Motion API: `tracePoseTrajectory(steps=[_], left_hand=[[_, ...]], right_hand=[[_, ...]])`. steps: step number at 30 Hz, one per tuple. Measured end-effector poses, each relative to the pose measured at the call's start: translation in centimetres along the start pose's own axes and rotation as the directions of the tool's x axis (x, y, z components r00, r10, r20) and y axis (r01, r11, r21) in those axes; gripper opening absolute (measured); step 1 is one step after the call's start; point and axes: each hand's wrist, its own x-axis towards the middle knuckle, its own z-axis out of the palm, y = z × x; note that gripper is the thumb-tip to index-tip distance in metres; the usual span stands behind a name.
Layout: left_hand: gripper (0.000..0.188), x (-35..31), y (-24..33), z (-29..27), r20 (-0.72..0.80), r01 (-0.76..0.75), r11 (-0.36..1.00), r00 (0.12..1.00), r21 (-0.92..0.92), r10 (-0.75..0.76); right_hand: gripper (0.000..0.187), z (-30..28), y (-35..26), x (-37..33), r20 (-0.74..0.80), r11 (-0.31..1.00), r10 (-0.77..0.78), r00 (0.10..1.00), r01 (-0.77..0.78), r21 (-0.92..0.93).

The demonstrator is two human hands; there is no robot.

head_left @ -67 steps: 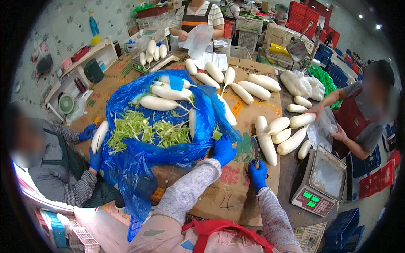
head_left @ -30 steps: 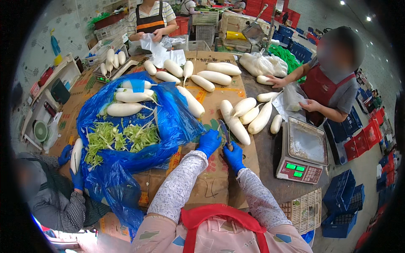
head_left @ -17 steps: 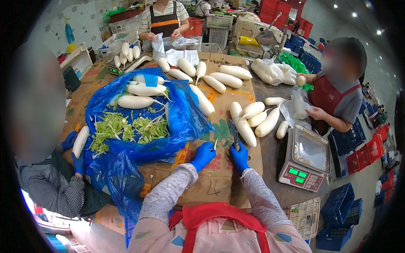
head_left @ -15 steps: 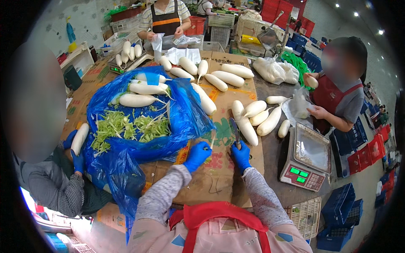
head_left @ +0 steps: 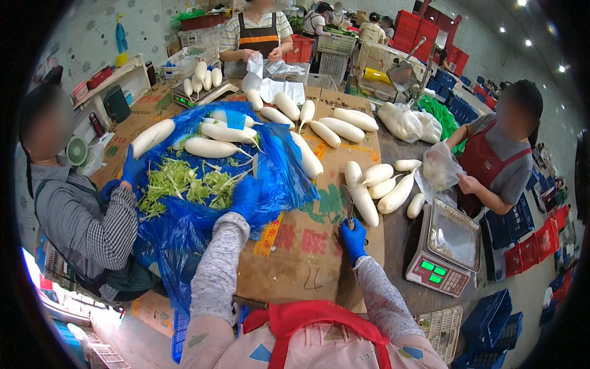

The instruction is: The person peels white radishes with a knife, removes the green tops, and places the trimmed radishes into a blue crate. The person also discards the peels and tops into a blue bag on the table.

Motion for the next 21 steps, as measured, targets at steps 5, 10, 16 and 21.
tracePoseTrajectory(steps=[5, 10, 16, 21], left_hand=[[0.023, -2.5, 6.7, 6.3, 0.047, -0.018, 1.000, 0.999, -0.004, 0.018], [0.019, -1.9, 6.0, 7.7, 0.080, -0.131, 0.991, 0.988, -0.024, 0.132], [0.023, -0.4, 6.8, 3.2, -0.349, 0.054, 0.997, 0.935, -0.050, -0.068], [0.039, 1.4, 6.7, 3.1, -0.219, 0.358, 0.927, 0.901, -0.115, -0.375]], right_hand=[[0.021, -0.1, -2.6, -0.8, -0.013, 0.999, -0.029, 0.999, 0.029, -0.040], [0.021, 0.1, -0.4, -0.4, -0.033, 0.999, -0.022, 0.999, 0.021, -0.025], [0.021, 0.1, -0.1, -0.3, -0.023, 1.000, -0.003, 1.000, 0.004, 0.023], [0.017, -0.3, -1.2, -0.7, -0.016, 1.000, 0.000, 1.000, 0.000, -0.002]])
